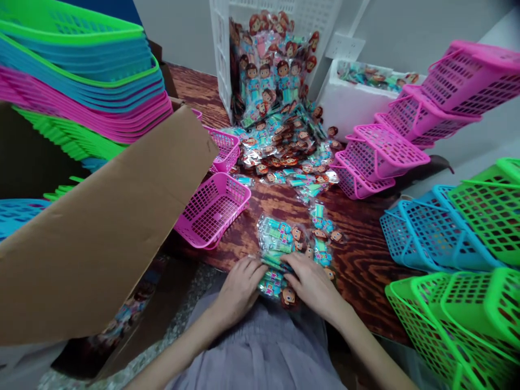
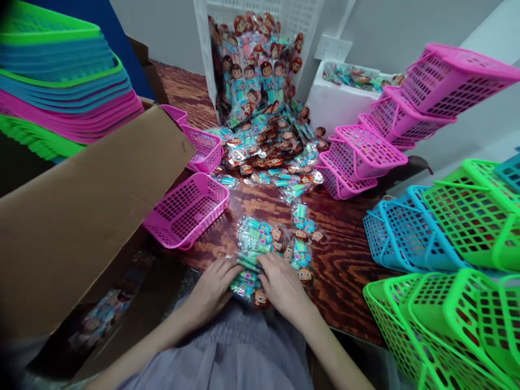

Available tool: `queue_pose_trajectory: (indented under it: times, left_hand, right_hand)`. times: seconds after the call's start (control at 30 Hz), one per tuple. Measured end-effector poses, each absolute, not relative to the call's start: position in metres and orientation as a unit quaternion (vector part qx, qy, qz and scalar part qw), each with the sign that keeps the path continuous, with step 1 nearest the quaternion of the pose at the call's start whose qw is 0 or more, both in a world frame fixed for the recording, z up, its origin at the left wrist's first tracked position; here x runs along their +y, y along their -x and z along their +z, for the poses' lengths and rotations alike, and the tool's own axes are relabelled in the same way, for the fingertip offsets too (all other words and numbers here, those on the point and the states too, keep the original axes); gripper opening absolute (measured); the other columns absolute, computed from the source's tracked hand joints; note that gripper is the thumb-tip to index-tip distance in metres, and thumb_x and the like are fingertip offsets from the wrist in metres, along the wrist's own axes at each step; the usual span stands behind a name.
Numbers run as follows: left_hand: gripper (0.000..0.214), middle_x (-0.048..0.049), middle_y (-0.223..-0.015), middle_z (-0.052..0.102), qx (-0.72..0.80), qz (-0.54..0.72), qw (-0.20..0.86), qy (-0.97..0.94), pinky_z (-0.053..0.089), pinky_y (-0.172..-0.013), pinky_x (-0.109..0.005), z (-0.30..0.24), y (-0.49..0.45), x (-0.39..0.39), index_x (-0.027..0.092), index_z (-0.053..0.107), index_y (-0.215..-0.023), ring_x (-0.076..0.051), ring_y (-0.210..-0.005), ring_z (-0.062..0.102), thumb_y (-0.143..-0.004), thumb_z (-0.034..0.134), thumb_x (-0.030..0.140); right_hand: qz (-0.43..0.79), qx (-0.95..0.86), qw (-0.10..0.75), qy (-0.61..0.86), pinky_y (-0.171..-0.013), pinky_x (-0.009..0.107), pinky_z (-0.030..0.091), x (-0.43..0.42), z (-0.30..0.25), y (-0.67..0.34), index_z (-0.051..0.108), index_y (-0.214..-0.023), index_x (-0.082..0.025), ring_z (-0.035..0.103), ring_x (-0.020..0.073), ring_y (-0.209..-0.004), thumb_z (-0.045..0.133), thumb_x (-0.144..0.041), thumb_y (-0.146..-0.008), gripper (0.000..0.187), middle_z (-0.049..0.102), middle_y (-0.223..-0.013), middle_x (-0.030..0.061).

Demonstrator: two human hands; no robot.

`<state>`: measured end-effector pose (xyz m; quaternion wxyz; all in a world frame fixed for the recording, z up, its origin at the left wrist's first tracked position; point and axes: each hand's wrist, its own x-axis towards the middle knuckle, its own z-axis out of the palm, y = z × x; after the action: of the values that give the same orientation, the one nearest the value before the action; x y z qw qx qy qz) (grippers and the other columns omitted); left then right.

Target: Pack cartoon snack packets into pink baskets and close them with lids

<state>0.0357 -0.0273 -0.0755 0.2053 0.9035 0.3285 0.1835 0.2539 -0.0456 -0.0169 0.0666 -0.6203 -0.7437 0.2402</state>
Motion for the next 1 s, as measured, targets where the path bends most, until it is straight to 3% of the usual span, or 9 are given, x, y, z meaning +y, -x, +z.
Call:
queue_pose_trajectory:
  times: [0.2,0.43,0.6,0.87,0.93,1.0]
  left_hand:
    - [0.054,-0.013,-0.129,0.054,0.321,0.192,0.204,-0.905,0.043,-0.107,-0.048,-0.079,-0.033,-0.029,0.017,0.05,-0.13,-0.028,-0.124,0.048,-0.079,0.05,0.001]
    - [0.049,-0.0183,-0.15,0.033,0.347,0.25,0.148,-0.892,0.034,-0.114,-0.058,-0.081,-0.034,-0.033,0.017,0.05,-0.127,-0.037,-0.147,0.022,-0.081,0.05,0.0]
    - [0.059,-0.0207,-0.156,0.026,0.351,0.257,0.148,-0.888,0.031,-0.116,-0.059,-0.081,-0.034,-0.032,0.014,0.042,-0.134,-0.037,-0.149,0.016,-0.078,0.05,-0.003]
    - [0.08,-0.0175,-0.162,0.013,0.331,0.224,0.148,-0.905,0.027,-0.116,-0.06,-0.076,-0.032,-0.026,0.02,0.023,-0.153,-0.037,-0.151,0.01,-0.08,0.048,-0.002]
    - [0.081,-0.0164,-0.161,0.022,0.3,0.171,0.136,-0.928,0.019,-0.117,-0.063,-0.07,-0.035,-0.019,0.02,0.023,-0.154,-0.037,-0.149,0.015,-0.081,0.048,-0.001]
    - [0.076,-0.0142,-0.149,0.044,0.259,0.118,0.148,-0.947,0.016,-0.118,-0.062,-0.063,-0.04,-0.01,0.018,0.027,-0.153,-0.032,-0.141,0.034,-0.081,0.046,-0.001]
  right_hand:
    - [0.219,-0.74,0.084,0.63,-0.085,0.034,0.046,-0.046,-0.027,-0.254,0.062,-0.1,-0.02,0.059,0.0231,-0.099,0.05,-0.008,-0.091,0.02,0.064,-0.1,0.0056]
    - [0.185,-0.75,0.082,0.63,-0.079,0.032,0.044,-0.044,-0.031,-0.248,0.059,-0.09,-0.02,0.059,0.0221,-0.093,0.046,-0.004,-0.09,0.02,0.063,-0.094,0.0054]
    - [0.193,-0.75,0.088,0.626,-0.08,0.032,0.043,-0.05,-0.033,-0.246,0.058,-0.09,-0.019,0.058,0.0218,-0.093,0.047,-0.002,-0.088,0.02,0.062,-0.093,0.0048]
    - [0.213,-0.754,0.087,0.615,-0.083,0.033,0.044,-0.054,-0.031,-0.24,0.061,-0.094,-0.018,0.057,0.0219,-0.094,0.045,-0.002,-0.088,0.024,0.063,-0.096,0.0067]
    - [0.235,-0.758,0.086,0.603,-0.086,0.033,0.044,-0.051,-0.029,-0.244,0.063,-0.097,-0.017,0.058,0.0222,-0.098,0.048,-0.003,-0.087,0.023,0.064,-0.1,0.0077]
    - [0.3,-0.756,0.081,0.576,-0.084,0.032,0.045,-0.041,-0.027,-0.254,0.066,-0.098,-0.018,0.06,0.0214,-0.096,0.054,-0.009,-0.088,0.018,0.066,-0.1,0.0062]
